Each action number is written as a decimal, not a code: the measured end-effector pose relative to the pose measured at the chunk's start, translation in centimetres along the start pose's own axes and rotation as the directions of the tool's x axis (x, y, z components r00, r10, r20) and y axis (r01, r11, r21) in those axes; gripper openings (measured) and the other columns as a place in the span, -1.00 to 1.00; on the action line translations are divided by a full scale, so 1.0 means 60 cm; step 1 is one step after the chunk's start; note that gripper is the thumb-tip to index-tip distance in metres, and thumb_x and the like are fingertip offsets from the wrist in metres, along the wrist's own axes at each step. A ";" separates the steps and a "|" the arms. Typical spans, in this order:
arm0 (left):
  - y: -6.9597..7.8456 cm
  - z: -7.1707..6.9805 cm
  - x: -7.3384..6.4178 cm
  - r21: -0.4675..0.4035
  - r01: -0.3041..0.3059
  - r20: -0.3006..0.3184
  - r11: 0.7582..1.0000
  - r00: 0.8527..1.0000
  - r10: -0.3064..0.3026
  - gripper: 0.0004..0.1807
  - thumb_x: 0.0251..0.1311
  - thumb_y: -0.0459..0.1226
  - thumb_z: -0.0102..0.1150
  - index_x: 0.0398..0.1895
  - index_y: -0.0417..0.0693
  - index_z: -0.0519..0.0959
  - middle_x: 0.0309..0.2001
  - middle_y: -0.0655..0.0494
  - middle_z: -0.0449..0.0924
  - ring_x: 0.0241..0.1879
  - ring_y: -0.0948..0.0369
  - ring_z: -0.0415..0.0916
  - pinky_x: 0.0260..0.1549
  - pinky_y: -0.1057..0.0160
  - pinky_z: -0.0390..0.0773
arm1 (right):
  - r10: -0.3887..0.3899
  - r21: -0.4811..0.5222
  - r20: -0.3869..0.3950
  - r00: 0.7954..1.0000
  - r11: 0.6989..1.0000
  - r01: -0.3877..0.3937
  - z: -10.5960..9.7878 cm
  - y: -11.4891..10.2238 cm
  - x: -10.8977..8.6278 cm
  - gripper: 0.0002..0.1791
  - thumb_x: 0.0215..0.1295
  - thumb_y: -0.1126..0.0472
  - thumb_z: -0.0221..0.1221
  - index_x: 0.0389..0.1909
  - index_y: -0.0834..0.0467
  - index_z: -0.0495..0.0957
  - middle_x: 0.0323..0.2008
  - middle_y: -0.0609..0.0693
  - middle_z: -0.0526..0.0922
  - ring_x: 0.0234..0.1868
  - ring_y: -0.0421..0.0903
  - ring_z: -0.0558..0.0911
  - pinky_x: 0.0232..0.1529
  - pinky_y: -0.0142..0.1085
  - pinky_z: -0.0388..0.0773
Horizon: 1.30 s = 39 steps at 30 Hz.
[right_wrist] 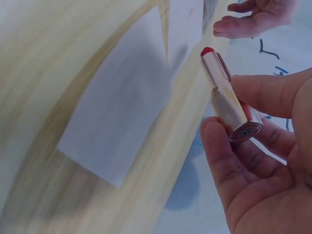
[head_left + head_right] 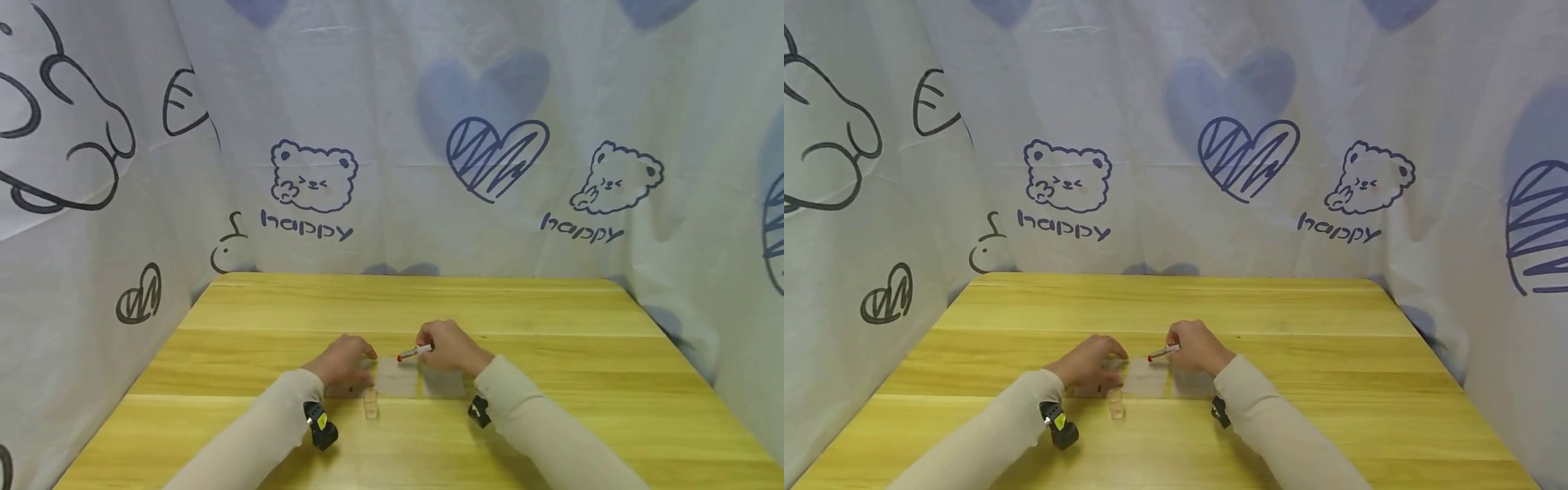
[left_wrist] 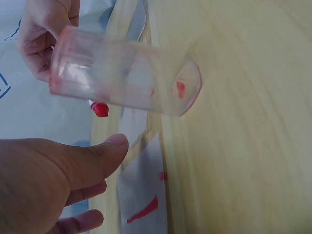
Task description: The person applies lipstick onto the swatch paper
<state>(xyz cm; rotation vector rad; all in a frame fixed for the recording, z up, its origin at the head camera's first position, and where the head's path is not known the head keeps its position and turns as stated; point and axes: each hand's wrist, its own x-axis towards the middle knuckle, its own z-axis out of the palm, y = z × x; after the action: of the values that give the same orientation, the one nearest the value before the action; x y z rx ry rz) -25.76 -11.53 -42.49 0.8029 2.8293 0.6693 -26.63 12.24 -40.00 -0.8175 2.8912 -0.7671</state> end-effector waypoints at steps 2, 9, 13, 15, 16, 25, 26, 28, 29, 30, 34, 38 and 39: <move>0.002 0.003 0.002 0.017 -0.018 0.000 1.000 1.000 0.018 -0.62 0.02 -0.28 0.47 -0.07 -0.23 0.66 -0.04 -0.07 0.63 0.10 -0.08 0.46 0.15 -0.04 0.38 | 0.006 0.008 -0.005 1.000 1.000 -0.006 0.000 0.004 -0.001 -0.87 0.12 0.33 0.33 -0.43 0.13 0.55 -0.50 -0.14 0.52 -0.48 -0.20 0.45 -0.40 -0.30 0.45; 0.011 0.010 0.014 0.097 -0.035 0.017 0.995 0.999 0.034 -0.62 0.04 -0.21 0.46 -0.07 -0.16 0.67 -0.04 -0.01 0.64 0.06 -0.03 0.49 0.12 0.00 0.42 | 0.006 0.022 -0.013 1.000 1.000 -0.006 -0.001 0.014 -0.001 -0.87 0.10 0.36 0.34 -0.40 0.15 0.57 -0.46 -0.12 0.55 -0.45 -0.19 0.48 -0.37 -0.27 0.49; 0.019 0.011 0.020 0.113 -0.021 0.046 0.993 0.999 0.016 -0.64 0.02 -0.22 0.47 -0.09 -0.14 0.69 -0.03 0.00 0.64 0.06 -0.04 0.49 0.10 0.00 0.44 | 0.010 0.011 -0.016 1.000 1.000 -0.010 0.000 0.020 0.001 -0.87 0.11 0.35 0.34 -0.39 0.15 0.57 -0.47 -0.12 0.55 -0.46 -0.20 0.47 -0.38 -0.27 0.49; 0.023 0.012 0.021 0.117 -0.013 0.059 0.993 0.998 0.006 -0.64 0.01 -0.22 0.48 -0.10 -0.13 0.69 -0.04 0.00 0.64 0.06 -0.05 0.48 0.08 -0.02 0.44 | 0.016 0.008 -0.015 1.000 1.000 -0.016 0.000 0.022 0.001 -0.87 0.11 0.34 0.35 -0.39 0.14 0.57 -0.48 -0.13 0.55 -0.46 -0.20 0.47 -0.38 -0.27 0.48; 0.025 0.013 0.021 0.121 -0.008 0.063 0.993 0.998 0.000 -0.65 0.00 -0.22 0.48 -0.11 -0.12 0.70 -0.04 0.01 0.64 0.06 -0.05 0.47 0.08 -0.02 0.44 | 0.019 0.008 -0.014 1.000 1.000 -0.019 0.000 0.022 0.001 -0.87 0.11 0.34 0.35 -0.39 0.14 0.57 -0.48 -0.13 0.55 -0.46 -0.20 0.47 -0.38 -0.27 0.48; 0.031 0.013 0.021 0.134 0.002 0.044 0.991 0.999 -0.008 -0.66 -0.01 -0.22 0.49 -0.14 -0.12 0.70 -0.08 0.00 0.64 -0.02 -0.03 0.46 -0.01 -0.02 0.47 | 0.030 0.019 -0.010 1.000 0.999 -0.030 0.006 0.022 0.007 -0.87 0.11 0.34 0.35 -0.38 0.15 0.58 -0.46 -0.12 0.56 -0.44 -0.20 0.49 -0.36 -0.27 0.50; 0.031 0.013 0.020 0.134 0.004 0.042 0.991 0.999 -0.010 -0.66 -0.01 -0.22 0.49 -0.14 -0.13 0.70 -0.08 0.00 0.64 -0.03 -0.02 0.47 -0.01 -0.02 0.47 | 0.030 0.016 -0.009 0.999 0.999 -0.030 0.007 0.022 0.008 -0.87 0.12 0.34 0.35 -0.38 0.15 0.58 -0.46 -0.12 0.56 -0.44 -0.20 0.49 -0.36 -0.27 0.50; 0.032 0.014 0.020 0.129 0.010 0.041 0.992 0.999 -0.015 -0.66 0.01 -0.22 0.48 -0.13 -0.14 0.69 -0.09 -0.01 0.63 -0.04 -0.02 0.46 -0.02 -0.02 0.47 | 0.028 0.014 -0.008 1.000 1.000 -0.028 0.009 0.021 0.010 -0.87 0.12 0.34 0.35 -0.39 0.15 0.58 -0.47 -0.12 0.56 -0.45 -0.20 0.49 -0.37 -0.27 0.50; 0.032 0.014 0.020 0.128 0.013 0.040 0.992 0.999 -0.019 -0.65 0.01 -0.21 0.48 -0.12 -0.14 0.69 -0.09 0.00 0.63 -0.04 -0.01 0.46 -0.02 -0.02 0.47 | 0.027 0.014 -0.010 1.000 1.000 -0.027 0.010 0.020 0.010 -0.87 0.12 0.34 0.35 -0.39 0.15 0.58 -0.47 -0.12 0.56 -0.45 -0.20 0.49 -0.37 -0.27 0.50; 0.032 0.014 0.020 0.127 0.018 0.041 0.992 0.999 -0.023 -0.65 0.02 -0.21 0.47 -0.12 -0.14 0.69 -0.09 0.00 0.62 -0.05 0.00 0.46 -0.03 -0.01 0.47 | 0.025 0.014 -0.010 1.000 1.000 -0.025 0.011 0.019 0.010 -0.88 0.12 0.33 0.35 -0.39 0.15 0.58 -0.47 -0.12 0.56 -0.45 -0.20 0.49 -0.38 -0.27 0.50; 0.032 0.016 0.020 0.123 0.025 0.044 0.992 0.999 -0.031 -0.65 0.02 -0.20 0.47 -0.12 -0.13 0.69 -0.09 0.00 0.62 -0.05 0.00 0.45 -0.03 -0.01 0.46 | 0.020 0.022 -0.016 1.000 1.000 -0.020 0.015 0.018 0.010 -0.88 0.13 0.32 0.35 -0.38 0.15 0.57 -0.47 -0.12 0.56 -0.45 -0.19 0.49 -0.37 -0.26 0.49; 0.032 0.019 0.022 0.113 0.035 0.048 0.993 0.998 -0.041 -0.65 0.01 -0.20 0.47 -0.12 -0.13 0.69 -0.08 0.00 0.61 -0.03 -0.01 0.45 -0.01 -0.01 0.46 | 0.005 0.019 -0.018 1.000 1.000 -0.005 0.018 0.019 0.009 -0.88 0.14 0.31 0.35 -0.38 0.15 0.57 -0.46 -0.12 0.56 -0.45 -0.20 0.48 -0.37 -0.25 0.49; 0.032 0.019 0.022 0.109 0.038 0.049 0.993 0.998 -0.043 -0.65 0.01 -0.20 0.47 -0.12 -0.13 0.69 -0.08 0.00 0.61 -0.02 -0.01 0.45 -0.01 -0.01 0.45 | 0.004 0.013 -0.019 1.000 1.000 -0.004 0.019 0.019 0.009 -0.88 0.14 0.30 0.35 -0.37 0.15 0.57 -0.46 -0.12 0.56 -0.45 -0.20 0.48 -0.37 -0.25 0.50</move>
<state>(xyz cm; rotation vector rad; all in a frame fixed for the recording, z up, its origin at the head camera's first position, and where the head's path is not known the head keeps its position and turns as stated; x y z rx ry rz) -25.71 -8.94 -42.65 0.7651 2.8468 0.4864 -27.46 12.31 -41.50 -0.8074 2.9003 -0.7969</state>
